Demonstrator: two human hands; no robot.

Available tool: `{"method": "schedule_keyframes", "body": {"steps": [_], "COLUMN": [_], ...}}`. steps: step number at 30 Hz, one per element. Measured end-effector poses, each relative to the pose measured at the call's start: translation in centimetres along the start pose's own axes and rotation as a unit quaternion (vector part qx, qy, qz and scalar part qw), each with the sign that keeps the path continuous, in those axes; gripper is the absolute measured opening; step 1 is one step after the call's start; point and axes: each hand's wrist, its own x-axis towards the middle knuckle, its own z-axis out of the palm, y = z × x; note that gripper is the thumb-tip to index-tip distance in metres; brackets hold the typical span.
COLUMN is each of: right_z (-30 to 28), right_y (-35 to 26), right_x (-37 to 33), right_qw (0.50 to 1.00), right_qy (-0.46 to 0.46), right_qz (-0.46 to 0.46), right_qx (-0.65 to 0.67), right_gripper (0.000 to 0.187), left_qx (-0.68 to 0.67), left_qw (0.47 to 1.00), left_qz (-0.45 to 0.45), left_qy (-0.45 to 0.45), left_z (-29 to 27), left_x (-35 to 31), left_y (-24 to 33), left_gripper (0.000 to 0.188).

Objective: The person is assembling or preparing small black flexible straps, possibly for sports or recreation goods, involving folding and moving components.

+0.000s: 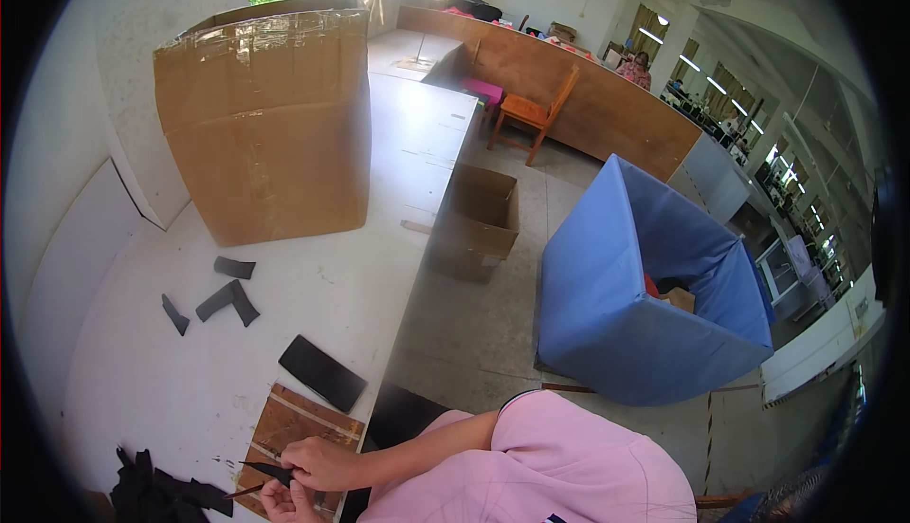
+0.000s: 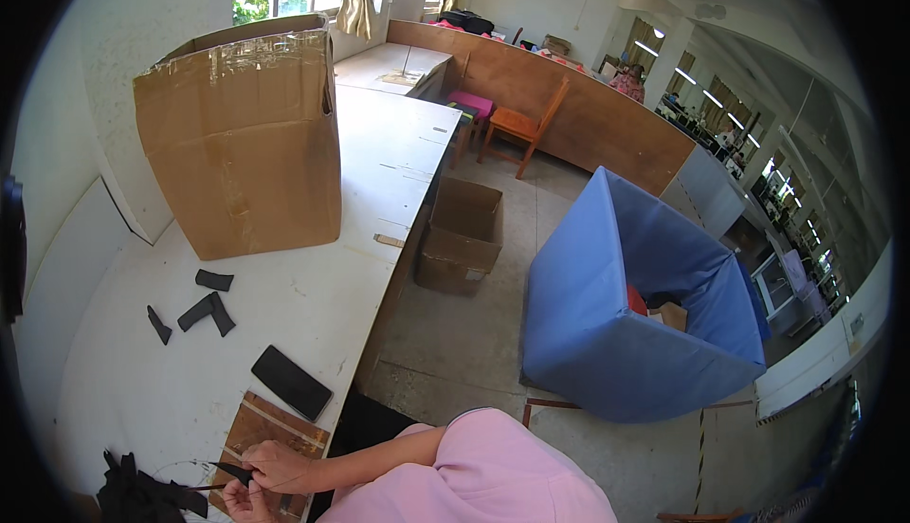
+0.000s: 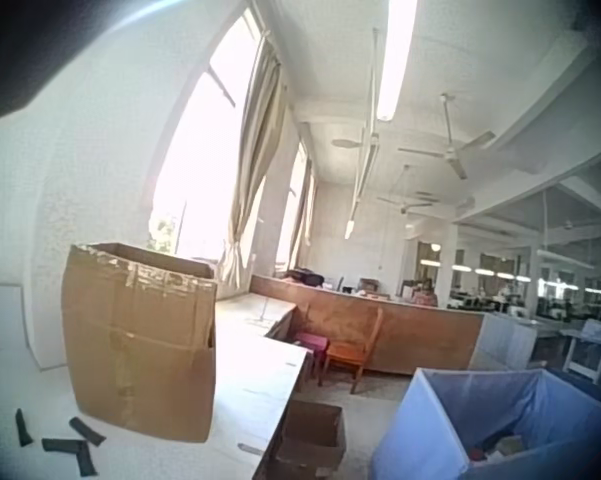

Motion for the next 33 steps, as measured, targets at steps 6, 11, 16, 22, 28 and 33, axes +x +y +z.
{"method": "schedule_keyframes", "body": {"steps": [6,11,16,22,28,33], "right_z": [-0.2,0.1,-0.3,0.6,1.1,1.2], "right_y": [-0.8,-0.7,0.4,2.1,1.8,1.8], "right_x": [-0.7,-1.2,-1.0,-0.8,0.0,0.3], "right_qw": [0.999,0.99,0.968,0.965,0.998,0.927], "right_qy": [-0.026,-0.038,-0.033,-0.008,0.015,-0.131], "right_qz": [0.005,0.01,-0.177,-0.162,-0.059,0.222], "right_qx": [-0.034,-0.138,-0.175,-0.207,-0.014,0.273], "right_gripper": [0.01,0.014,0.011,0.013,0.01,0.011], "left_qx": [0.237,0.117,0.051,0.061,-0.242,-0.241], "left_qw": [0.949,0.993,0.998,0.995,0.947,0.949], "left_qz": [0.202,0.005,-0.022,0.077,-0.16,-0.14], "left_qy": [-0.054,0.024,-0.044,0.002,-0.139,-0.147], "left_z": [-3.4,-1.4,-0.9,0.1,-4.2,-4.4], "left_x": [2.0,0.5,0.0,0.1,2.6,0.6], "left_y": [-3.9,-3.0,-1.8,-2.0,-3.0,-2.2], "left_gripper": [0.033,0.03,0.02,0.022,0.022,0.02]}}
